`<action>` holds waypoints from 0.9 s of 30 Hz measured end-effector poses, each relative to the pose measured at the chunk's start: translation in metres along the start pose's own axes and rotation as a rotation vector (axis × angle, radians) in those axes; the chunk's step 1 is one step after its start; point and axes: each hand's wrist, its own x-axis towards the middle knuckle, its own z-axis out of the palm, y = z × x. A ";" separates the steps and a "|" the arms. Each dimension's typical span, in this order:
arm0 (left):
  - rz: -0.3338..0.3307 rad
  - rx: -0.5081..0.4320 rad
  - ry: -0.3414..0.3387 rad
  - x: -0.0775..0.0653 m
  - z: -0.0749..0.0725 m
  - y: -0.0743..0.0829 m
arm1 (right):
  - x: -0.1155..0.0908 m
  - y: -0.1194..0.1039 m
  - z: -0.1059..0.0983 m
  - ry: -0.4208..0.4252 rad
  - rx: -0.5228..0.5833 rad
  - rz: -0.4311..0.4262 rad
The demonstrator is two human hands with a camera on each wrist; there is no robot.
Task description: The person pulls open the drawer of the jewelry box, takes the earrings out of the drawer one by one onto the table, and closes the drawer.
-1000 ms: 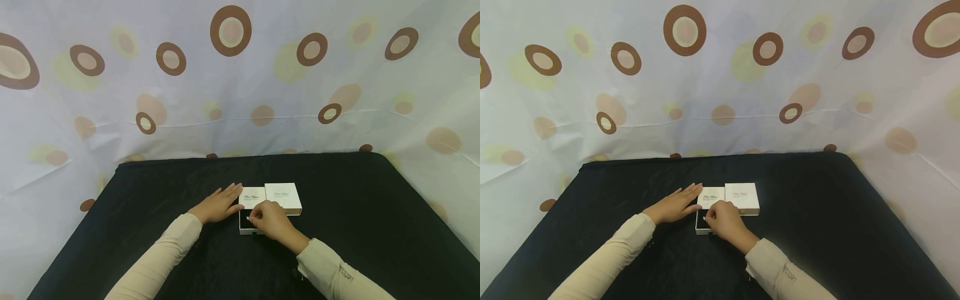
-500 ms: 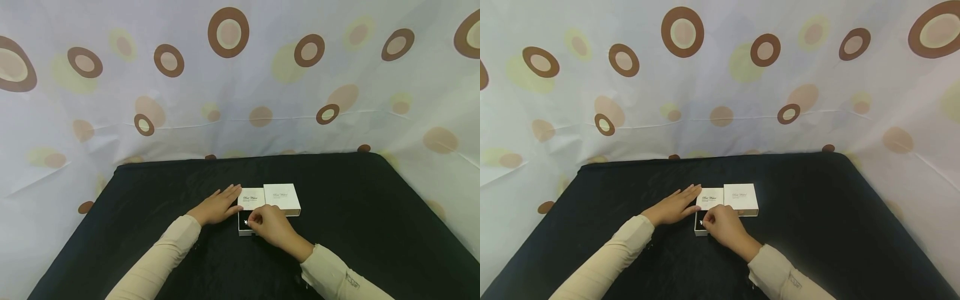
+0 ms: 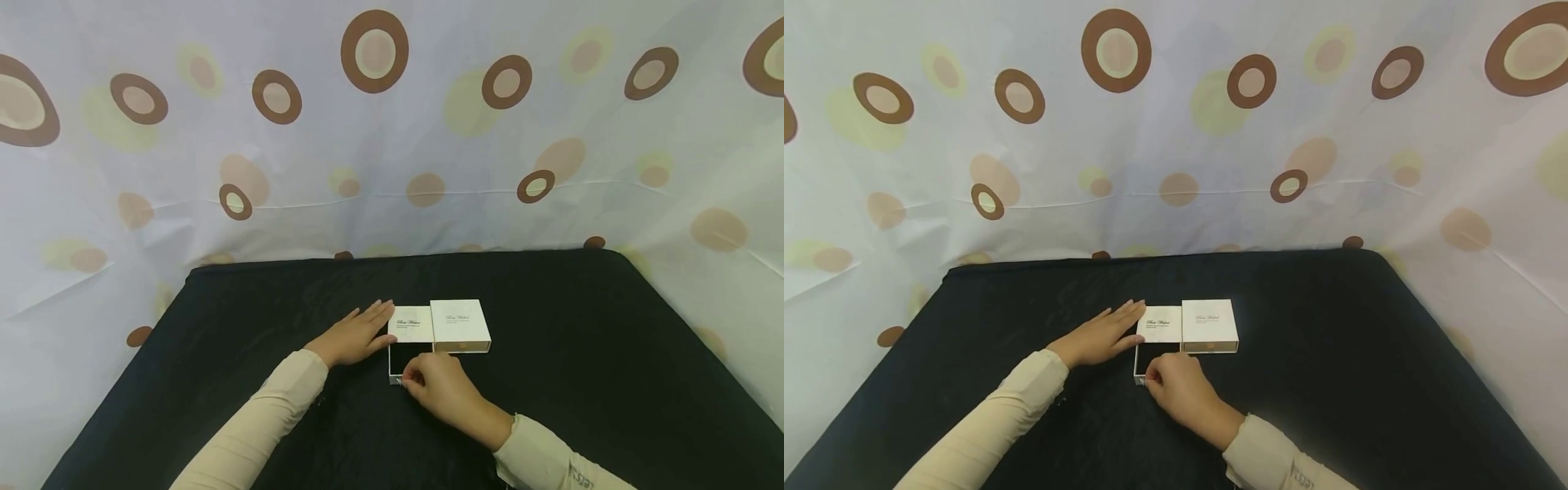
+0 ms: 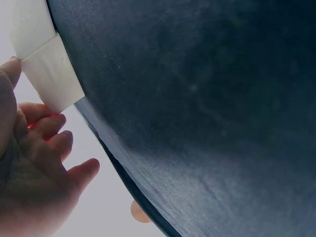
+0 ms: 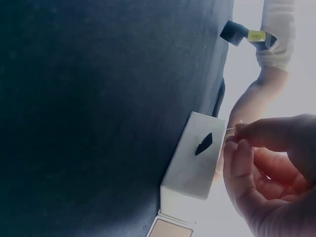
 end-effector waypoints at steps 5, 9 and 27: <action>-0.001 0.009 0.003 0.000 0.001 0.000 | -0.003 0.000 0.002 -0.038 -0.021 -0.038; 0.003 0.010 0.005 0.001 0.000 0.000 | -0.006 0.001 0.007 -0.062 -0.030 -0.060; 0.012 0.011 0.004 -0.002 -0.002 0.001 | -0.008 -0.002 0.016 -0.083 -0.137 -0.123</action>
